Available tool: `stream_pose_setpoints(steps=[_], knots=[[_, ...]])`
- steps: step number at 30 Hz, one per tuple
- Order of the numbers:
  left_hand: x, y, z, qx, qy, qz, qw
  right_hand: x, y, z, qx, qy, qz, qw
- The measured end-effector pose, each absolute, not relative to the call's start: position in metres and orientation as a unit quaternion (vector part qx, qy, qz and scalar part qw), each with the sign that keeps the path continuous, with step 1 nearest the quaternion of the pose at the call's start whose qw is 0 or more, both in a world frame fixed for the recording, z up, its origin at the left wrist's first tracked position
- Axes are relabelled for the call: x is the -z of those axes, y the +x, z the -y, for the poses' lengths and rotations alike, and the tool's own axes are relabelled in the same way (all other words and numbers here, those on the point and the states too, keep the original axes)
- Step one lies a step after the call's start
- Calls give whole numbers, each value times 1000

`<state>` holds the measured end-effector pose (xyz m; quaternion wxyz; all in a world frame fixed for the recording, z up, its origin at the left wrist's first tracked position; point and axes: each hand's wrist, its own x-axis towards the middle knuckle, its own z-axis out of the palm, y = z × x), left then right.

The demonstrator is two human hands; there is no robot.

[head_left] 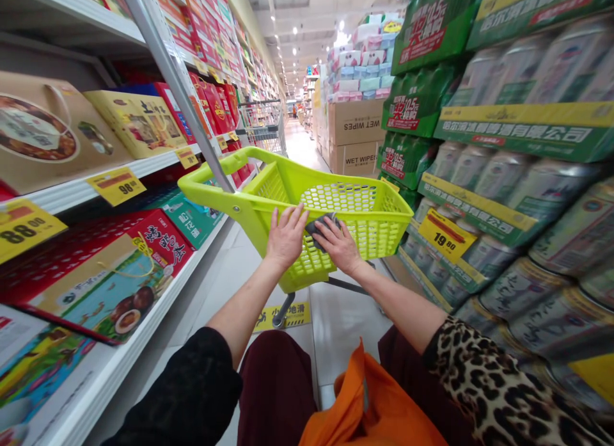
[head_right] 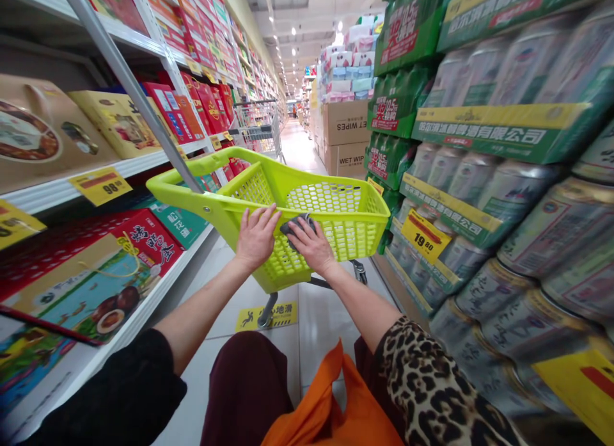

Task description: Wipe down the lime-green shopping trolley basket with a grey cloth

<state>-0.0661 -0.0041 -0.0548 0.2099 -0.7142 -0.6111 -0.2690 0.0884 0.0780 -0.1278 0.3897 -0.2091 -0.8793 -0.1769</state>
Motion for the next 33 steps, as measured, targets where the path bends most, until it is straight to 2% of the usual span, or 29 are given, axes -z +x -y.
stream_pose_setpoints(steps=[8, 12, 15, 18, 21, 24, 26, 28, 33], knots=[[52, -63, -12, 166, -742, 603, 241, 183, 100, -75, 170, -245, 888, 349], [39, -59, -31, 150, -736, 622, 223, 178, 106, -77, 172, -260, 885, 347], [44, -55, -36, 210, -737, 619, 171, 158, 109, -77, 164, -274, 866, 383], [61, -42, -35, 373, -730, 572, 12, 137, 112, -76, 147, -285, 845, 427], [77, -24, -34, 578, -544, 542, -277, 126, 115, -74, 115, -275, 839, 456], [86, -9, -34, 637, -330, 444, -537, 126, 116, -70, 90, -267, 846, 454], [90, -4, -34, 633, -276, 383, -613, 127, 116, -65, 92, -276, 851, 437], [95, -3, -34, 656, -250, 378, -603, 128, 116, -57, 103, -280, 861, 411], [110, -5, -36, 710, -234, 465, -474, 128, 117, -39, 101, -262, 883, 377]])
